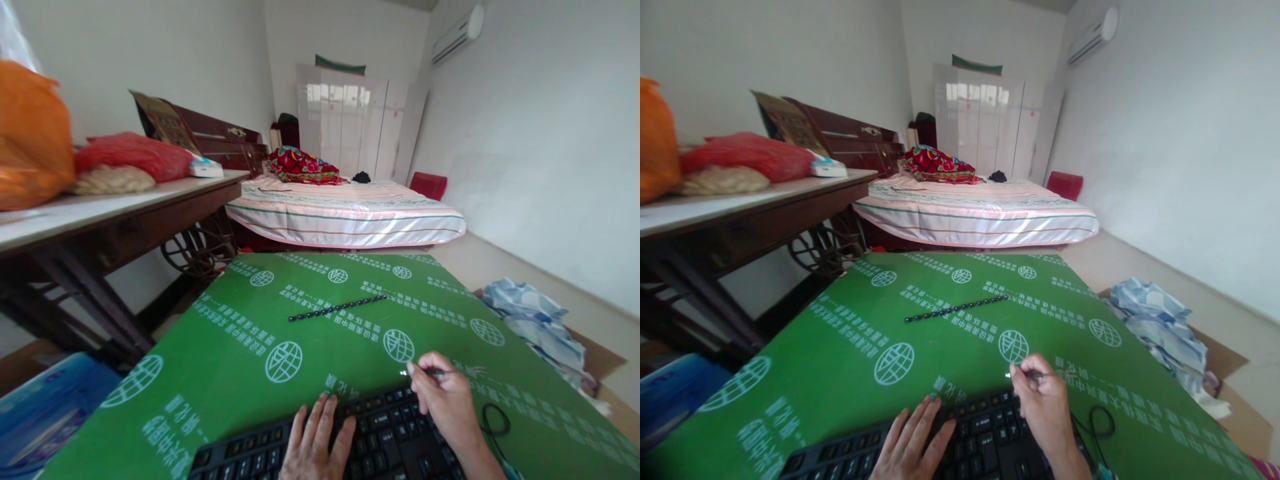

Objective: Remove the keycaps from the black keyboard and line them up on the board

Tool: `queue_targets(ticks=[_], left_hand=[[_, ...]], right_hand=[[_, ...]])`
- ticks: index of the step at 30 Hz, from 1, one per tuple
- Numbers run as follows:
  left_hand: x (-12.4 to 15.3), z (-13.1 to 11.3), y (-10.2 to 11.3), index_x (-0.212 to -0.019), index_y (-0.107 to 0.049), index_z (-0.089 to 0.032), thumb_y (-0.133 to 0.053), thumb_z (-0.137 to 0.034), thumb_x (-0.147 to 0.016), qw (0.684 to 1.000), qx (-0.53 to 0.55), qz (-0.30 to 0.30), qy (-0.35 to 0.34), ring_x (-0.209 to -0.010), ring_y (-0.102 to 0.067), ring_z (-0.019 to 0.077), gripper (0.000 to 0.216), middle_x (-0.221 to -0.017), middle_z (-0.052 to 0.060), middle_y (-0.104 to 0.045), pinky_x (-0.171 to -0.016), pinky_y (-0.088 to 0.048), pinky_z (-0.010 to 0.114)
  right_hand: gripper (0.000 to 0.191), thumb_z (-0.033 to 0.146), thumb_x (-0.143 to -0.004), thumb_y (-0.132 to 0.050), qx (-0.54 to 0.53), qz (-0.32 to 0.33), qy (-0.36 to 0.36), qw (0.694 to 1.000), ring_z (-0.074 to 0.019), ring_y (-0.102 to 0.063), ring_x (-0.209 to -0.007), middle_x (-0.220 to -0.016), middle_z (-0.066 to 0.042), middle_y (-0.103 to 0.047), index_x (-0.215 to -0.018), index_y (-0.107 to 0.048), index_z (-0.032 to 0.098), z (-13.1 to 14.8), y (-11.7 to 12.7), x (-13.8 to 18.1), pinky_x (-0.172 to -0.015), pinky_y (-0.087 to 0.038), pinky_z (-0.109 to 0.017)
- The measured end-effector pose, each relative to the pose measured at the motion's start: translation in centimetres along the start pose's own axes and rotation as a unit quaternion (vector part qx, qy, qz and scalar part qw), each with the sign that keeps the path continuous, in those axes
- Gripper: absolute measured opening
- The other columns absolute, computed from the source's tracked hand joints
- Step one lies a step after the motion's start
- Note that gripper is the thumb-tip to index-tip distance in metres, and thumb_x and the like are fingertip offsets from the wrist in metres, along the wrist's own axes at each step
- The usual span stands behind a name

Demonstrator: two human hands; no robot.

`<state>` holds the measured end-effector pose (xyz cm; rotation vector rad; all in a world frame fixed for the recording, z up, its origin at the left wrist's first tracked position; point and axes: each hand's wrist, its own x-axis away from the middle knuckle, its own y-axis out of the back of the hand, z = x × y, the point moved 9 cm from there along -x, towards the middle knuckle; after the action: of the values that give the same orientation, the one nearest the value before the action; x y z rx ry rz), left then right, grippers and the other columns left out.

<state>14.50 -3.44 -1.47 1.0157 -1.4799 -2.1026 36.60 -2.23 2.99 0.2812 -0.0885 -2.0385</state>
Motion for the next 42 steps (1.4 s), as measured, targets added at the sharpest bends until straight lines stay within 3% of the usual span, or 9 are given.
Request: queue_targets(ticks=[5, 7, 9, 12, 15, 25, 33, 38, 42], left_hand=[[0.5, 0.2, -1.7, -0.131, -0.043, -0.031, -0.063, -0.025, -0.071, 0.998, 0.047, 0.005, -0.04, -0.125, -0.04, 0.0332, 0.063, -0.136, 0.011, -0.046, -0.1, -0.035, 0.049], [0.2, 0.1, -0.8, -0.133, -0.041, -0.027, -0.067, -0.04, -0.067, 0.995, 0.081, 0.04, -0.032, -0.128, -0.034, 0.0365, 0.072, -0.139, 0.015, -0.041, -0.101, -0.032, 0.054], [-0.3, -0.3, 0.6, -0.133, -0.041, -0.022, -0.07, -0.059, -0.052, 0.986, 0.126, 0.103, -0.027, -0.129, -0.029, 0.041, 0.094, -0.14, 0.02, -0.036, -0.1, -0.03, 0.058], [-1.2, -0.5, 2.6, -0.135, -0.039, -0.019, -0.073, -0.055, -0.048, 0.971, 0.152, 0.185, 0.009, -0.132, -0.023, 0.0385, 0.1, -0.144, 0.021, -0.027, -0.104, -0.023, 0.057], [-1.7, -0.6, 3.3, -0.133, -0.04, -0.019, -0.073, -0.055, -0.048, 0.959, 0.176, 0.219, 0.022, -0.133, -0.019, 0.0379, 0.098, -0.145, 0.021, -0.025, -0.105, -0.019, 0.058], [-1.7, -0.8, 3.1, -0.133, -0.042, -0.018, -0.073, -0.054, -0.049, 0.962, 0.178, 0.205, 0.021, -0.133, -0.019, 0.0381, 0.097, -0.145, 0.021, -0.026, -0.105, -0.018, 0.058], [-1.8, -1.0, 2.8, -0.133, -0.041, -0.019, -0.071, -0.06, -0.049, 0.963, 0.191, 0.191, 0.018, -0.133, -0.02, 0.0376, 0.098, -0.145, 0.02, -0.026, -0.106, -0.016, 0.057], [-1.8, -1.0, 2.7, -0.133, -0.04, -0.019, -0.07, -0.062, -0.047, 0.961, 0.196, 0.195, 0.023, -0.134, -0.019, 0.0379, 0.1, -0.146, 0.02, -0.025, -0.105, -0.015, 0.058], [-1.9, -1.1, 3.1, -0.133, -0.041, -0.016, -0.071, -0.059, -0.05, 0.958, 0.194, 0.209, 0.022, -0.133, -0.019, 0.038, 0.098, -0.145, 0.021, -0.026, -0.105, -0.016, 0.058]], right_hand=[[0.031, 0.039, -0.075, -0.059, -0.006, 0.014, -0.002, 1.0, -0.0061, -0.039, -0.031, -0.043, 0.005, -0.047, -0.058, -0.044, 0.019, 0.9, 0.1, 0.3, -0.033, -0.032, -0.017], [0.032, 0.04, -0.075, -0.059, 0.003, 0.032, -0.008, 0.999, -0.0068, -0.04, -0.031, -0.039, 0.006, -0.044, -0.057, -0.044, 0.019, 1.3, 0.1, 0.4, -0.033, -0.032, -0.017], [0.032, 0.041, -0.076, -0.058, 0.01, 0.058, -0.018, 0.998, -0.0071, -0.041, -0.03, -0.039, 0.007, -0.045, -0.058, -0.043, 0.019, 1.6, 0.0, 0.5, -0.033, -0.033, -0.017], [0.032, 0.042, -0.077, -0.055, 0.029, 0.103, -0.039, 0.993, -0.0064, -0.042, -0.029, -0.044, 0.005, -0.051, -0.06, -0.044, 0.019, 1.3, -0.3, 0.6, -0.032, -0.032, -0.017], [0.03, 0.042, -0.078, -0.053, 0.056, 0.125, -0.064, 0.988, -0.0061, -0.042, -0.027, -0.046, 0.005, -0.053, -0.061, -0.046, 0.018, 0.5, -0.6, 0.6, -0.03, -0.03, -0.016], [0.03, 0.044, -0.076, -0.055, 0.063, 0.064, -0.098, 0.991, -0.006, -0.04, -0.025, -0.043, 0.005, -0.053, -0.063, -0.045, 0.018, -0.7, 0.1, 0.1, -0.029, -0.03, -0.017], [0.028, 0.044, -0.074, -0.054, 0.112, 0.072, -0.101, 0.986, -0.0076, -0.041, -0.028, -0.043, 0.005, -0.052, -0.063, -0.047, 0.019, -0.9, -0.5, 0.3, -0.03, -0.03, -0.017], [0.026, 0.039, -0.076, -0.052, 0.214, 0.075, -0.013, 0.974, -0.0092, -0.041, -0.036, -0.043, 0.005, -0.046, -0.059, -0.046, 0.021, 0.2, -1.2, 0.3, -0.038, -0.031, -0.019], [0.02, 0.033, -0.078, -0.049, 0.34, 0.071, 0.062, 0.936, -0.0106, -0.042, -0.042, -0.047, 0.003, -0.047, -0.061, -0.046, 0.021, 1.3, -2.2, 0.6, -0.047, -0.033, -0.022]])
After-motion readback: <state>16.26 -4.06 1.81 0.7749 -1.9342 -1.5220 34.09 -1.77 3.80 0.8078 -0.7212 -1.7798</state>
